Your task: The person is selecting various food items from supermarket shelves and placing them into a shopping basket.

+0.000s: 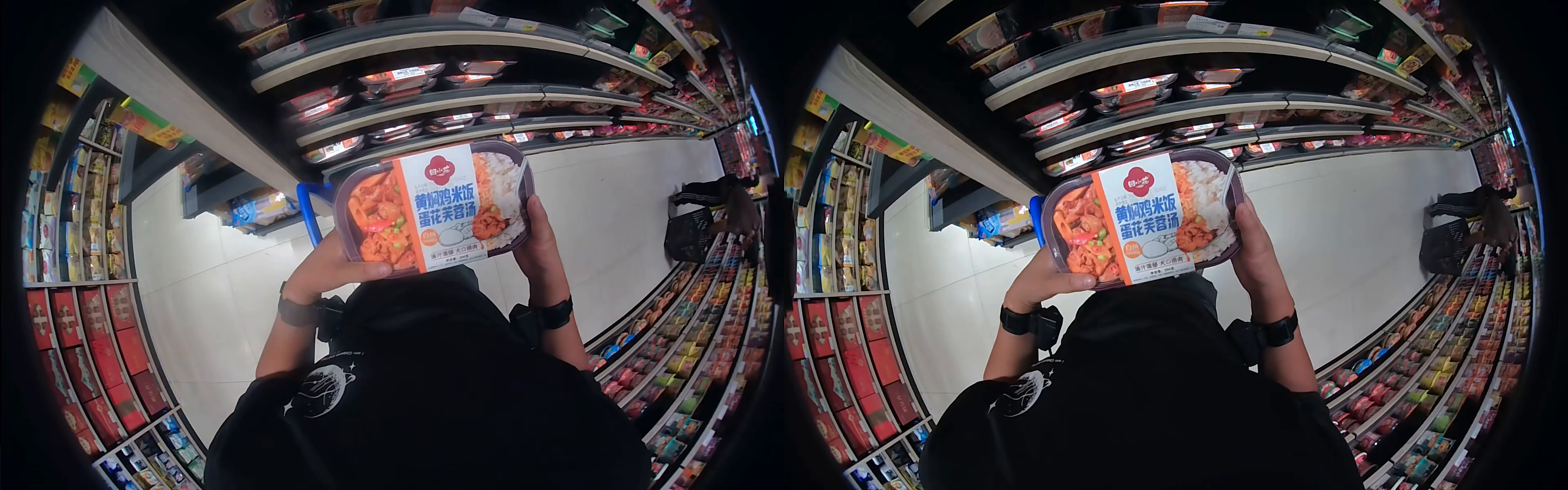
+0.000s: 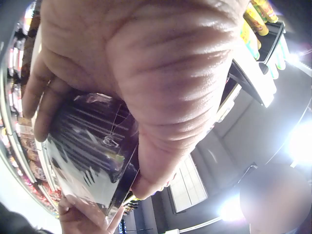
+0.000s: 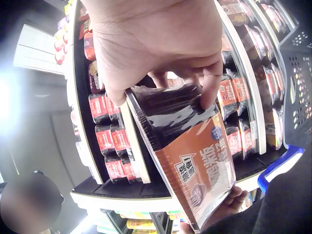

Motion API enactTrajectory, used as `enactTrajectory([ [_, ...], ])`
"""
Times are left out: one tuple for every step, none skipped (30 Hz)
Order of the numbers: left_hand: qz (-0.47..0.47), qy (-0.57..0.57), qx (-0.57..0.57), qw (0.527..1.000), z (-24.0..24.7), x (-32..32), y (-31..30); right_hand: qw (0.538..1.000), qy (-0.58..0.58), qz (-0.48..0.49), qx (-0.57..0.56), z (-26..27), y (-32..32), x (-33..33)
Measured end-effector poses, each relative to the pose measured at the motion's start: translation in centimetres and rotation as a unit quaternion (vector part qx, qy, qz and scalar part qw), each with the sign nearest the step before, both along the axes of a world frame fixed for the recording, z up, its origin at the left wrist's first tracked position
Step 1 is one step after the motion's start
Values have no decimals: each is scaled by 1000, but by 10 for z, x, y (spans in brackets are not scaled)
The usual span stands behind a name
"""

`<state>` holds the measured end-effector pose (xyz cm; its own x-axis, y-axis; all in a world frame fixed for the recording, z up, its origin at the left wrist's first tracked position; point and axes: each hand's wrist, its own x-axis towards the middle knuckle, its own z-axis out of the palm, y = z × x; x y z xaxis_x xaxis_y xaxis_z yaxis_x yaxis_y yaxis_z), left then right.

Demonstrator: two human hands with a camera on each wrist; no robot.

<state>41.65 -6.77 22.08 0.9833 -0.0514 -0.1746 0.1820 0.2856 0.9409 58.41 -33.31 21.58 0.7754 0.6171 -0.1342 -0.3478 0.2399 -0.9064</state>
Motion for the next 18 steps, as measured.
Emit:
enactTrajectory([
  [2, -3, 7, 1000, -2, -1, 0, 1000, -2, 2, 1, 1, -1, -2],
  [1, -5, -4, 1000, -1, -1, -2, 1000, -3, 5, 0, 2, -2, -1],
  [-1, -6, -15, 1000, 2, 0, -2, 1000, -3, 5, -1, 3, -2, -1],
  [-4, -7, -23, 1000, 4, 1, -3, 1000, -2, 3, 1, 3, -2, -2],
  [-6, -6, -29, 1000, 5, 1, -3, 1000, -1, 1, 2, 4, -2, -3],
  [-8, -5, -35, 999, 6, 2, -3, 1000, 0, 1, 4, 3, -3, -3],
  [-11, -5, -40, 999, 7, 2, -3, 1000, 0, 2, 5, 3, -3, -3],
  [-14, -5, -39, 999, 6, 3, -3, 1000, 1, 3, 6, 4, -4, -3],
  [-17, -5, -37, 999, 5, 3, -3, 1000, 3, 4, 7, 4, -4, -3],
  [-18, -4, -35, 999, 3, 3, -2, 1000, 3, 5, 11, 2, -5, -2],
  [-2, -22, -29, 999, 2, 3, -4, 1000, 2, 7, 16, -1, -6, -1],
  [15, -40, -23, 999, 0, 4, -5, 1000, 1, 10, 21, -1, -5, -1],
  [32, -59, -17, 998, 0, 5, -7, 1000, 7, 5, 11, -1, -2, -1],
  [60, -95, 38, 993, 3, 7, -8, 1000, 13, 0, 1, 1, 2, -1],
  [87, -132, 92, 983, 10, 9, -9, 1000, 19, -8, -10, 4, 5, -1],
  [113, -167, 144, 969, 15, 11, -11, 999, 51, 13, 1, 8, 4, 0],
  [110, -180, 227, 951, 17, 10, -10, 996, 83, 33, 13, 13, 4, 1],
  [109, -195, 308, 925, 18, 10, -5, 992, 114, 56, 24, 18, 3, 4],
])
